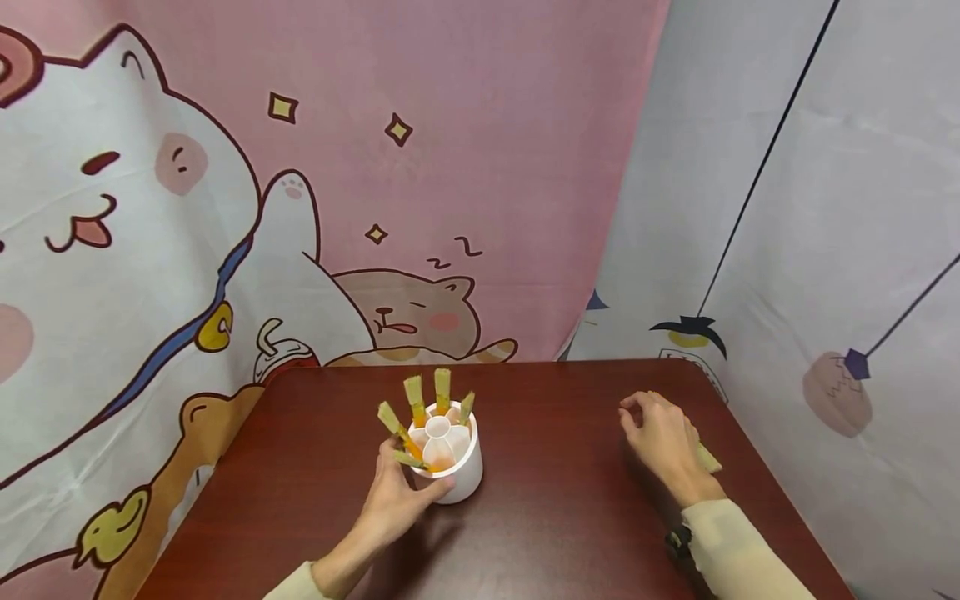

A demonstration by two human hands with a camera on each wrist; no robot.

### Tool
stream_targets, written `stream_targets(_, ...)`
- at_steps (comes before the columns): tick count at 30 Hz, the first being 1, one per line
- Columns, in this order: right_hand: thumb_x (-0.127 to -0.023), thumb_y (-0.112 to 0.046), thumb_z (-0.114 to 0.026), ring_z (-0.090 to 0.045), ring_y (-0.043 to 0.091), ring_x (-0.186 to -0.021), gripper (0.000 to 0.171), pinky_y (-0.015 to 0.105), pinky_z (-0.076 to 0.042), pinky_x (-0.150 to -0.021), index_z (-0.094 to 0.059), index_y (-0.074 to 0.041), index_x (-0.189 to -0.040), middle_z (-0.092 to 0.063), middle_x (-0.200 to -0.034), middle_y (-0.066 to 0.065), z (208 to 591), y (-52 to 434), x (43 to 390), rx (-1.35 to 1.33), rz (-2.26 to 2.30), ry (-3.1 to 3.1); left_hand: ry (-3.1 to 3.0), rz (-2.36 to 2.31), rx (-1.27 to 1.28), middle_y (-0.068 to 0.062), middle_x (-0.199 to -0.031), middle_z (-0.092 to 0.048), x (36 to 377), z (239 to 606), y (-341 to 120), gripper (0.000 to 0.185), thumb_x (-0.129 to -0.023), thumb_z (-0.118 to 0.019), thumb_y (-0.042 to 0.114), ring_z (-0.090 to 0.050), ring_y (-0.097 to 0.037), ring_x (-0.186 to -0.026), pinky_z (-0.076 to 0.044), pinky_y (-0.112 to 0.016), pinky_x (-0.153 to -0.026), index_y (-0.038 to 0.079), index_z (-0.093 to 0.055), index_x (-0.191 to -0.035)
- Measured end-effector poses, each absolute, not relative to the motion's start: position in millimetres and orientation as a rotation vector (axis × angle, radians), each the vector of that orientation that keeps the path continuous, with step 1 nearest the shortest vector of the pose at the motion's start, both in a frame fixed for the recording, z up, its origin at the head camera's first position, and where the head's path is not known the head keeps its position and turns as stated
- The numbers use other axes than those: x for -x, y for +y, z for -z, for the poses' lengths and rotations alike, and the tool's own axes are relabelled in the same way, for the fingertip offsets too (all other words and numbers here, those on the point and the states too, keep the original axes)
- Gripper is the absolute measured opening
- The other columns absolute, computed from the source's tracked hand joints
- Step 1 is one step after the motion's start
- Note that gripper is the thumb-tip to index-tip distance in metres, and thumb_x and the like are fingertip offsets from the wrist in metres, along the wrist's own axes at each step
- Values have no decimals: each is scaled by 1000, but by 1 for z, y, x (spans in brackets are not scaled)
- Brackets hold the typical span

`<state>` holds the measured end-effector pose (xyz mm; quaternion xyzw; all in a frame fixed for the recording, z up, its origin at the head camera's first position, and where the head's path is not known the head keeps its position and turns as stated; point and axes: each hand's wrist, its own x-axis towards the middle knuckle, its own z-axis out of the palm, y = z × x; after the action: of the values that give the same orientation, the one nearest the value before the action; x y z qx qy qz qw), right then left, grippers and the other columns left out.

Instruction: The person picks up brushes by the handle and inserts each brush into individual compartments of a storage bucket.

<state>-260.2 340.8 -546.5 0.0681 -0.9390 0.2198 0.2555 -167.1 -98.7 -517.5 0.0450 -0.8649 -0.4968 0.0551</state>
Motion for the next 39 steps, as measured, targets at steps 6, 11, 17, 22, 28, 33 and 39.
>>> stream_targets(6,-102,-14,-87,-70,28,-77,11,40,-50,-56,-84,-10,-112,-81,-106,19,553,364,263,-85,-608,-2604,-2637,1491,-139,-21,-150,-59,172,519,-96,115,-77,-108,43,-61,-42,-147,-51,-63,-122,3,-44,-164)
stream_targets(11,-102,-17,-86,-75,43,-85,19,58,-58,-61,-83,-5,-116,-80,-113,26,558,381,267,6,-602,-2656,-2624,1501,-125,-21,-146,-60,177,520,-94,116,-77,-108,45,-62,-40,-140,-53,-62,-119,1,-45,-164)
stream_targets(17,-103,-20,-83,-73,49,-86,28,58,-55,-59,-81,-1,-124,-76,-119,30,565,400,272,113,-605,-2726,-2615,1548,-118,-22,-143,-61,183,522,-97,114,-77,-108,44,-64,-35,-131,-54,-57,-113,3,-46,-164)
stream_targets(22,-104,-20,-81,-73,55,-94,32,64,-57,-64,-79,2,-128,-73,-124,33,570,414,276,178,-617,-2771,-2583,1671,-27,-22,-148,-65,189,521,-106,104,-80,-108,38,-68,-32,-133,-54,-53,-116,5,-52,-161)
stream_targets(28,-106,-21,-79,-70,64,-108,42,70,-59,-71,-76,8,-136,-68,-129,39,576,427,280,183,-597,-2849,-2556,1831,140,-11,-146,-78,198,518,-119,85,-84,-107,27,-73,-27,-134,-53,-46,-120,10,-65,-155)
stream_targets(33,-106,-19,-78,-68,67,-112,46,73,-59,-74,-73,10,-141,-66,-132,44,578,431,284,187,-562,-2896,-2599,1837,164,-11,-146,-78,201,517,-124,81,-84,-107,25,-72,-26,-133,-53,-46,-118,10,-66,-153)
stream_targets(39,-107,-14,-78,-72,60,-103,32,70,-60,-75,-79,6,-132,-68,-128,41,579,430,292,162,-561,-2934,-2645,1797,147,-11,-146,-77,202,517,-127,82,-84,-107,28,-71,-27,-134,-51,-50,-120,11,-65,-153)
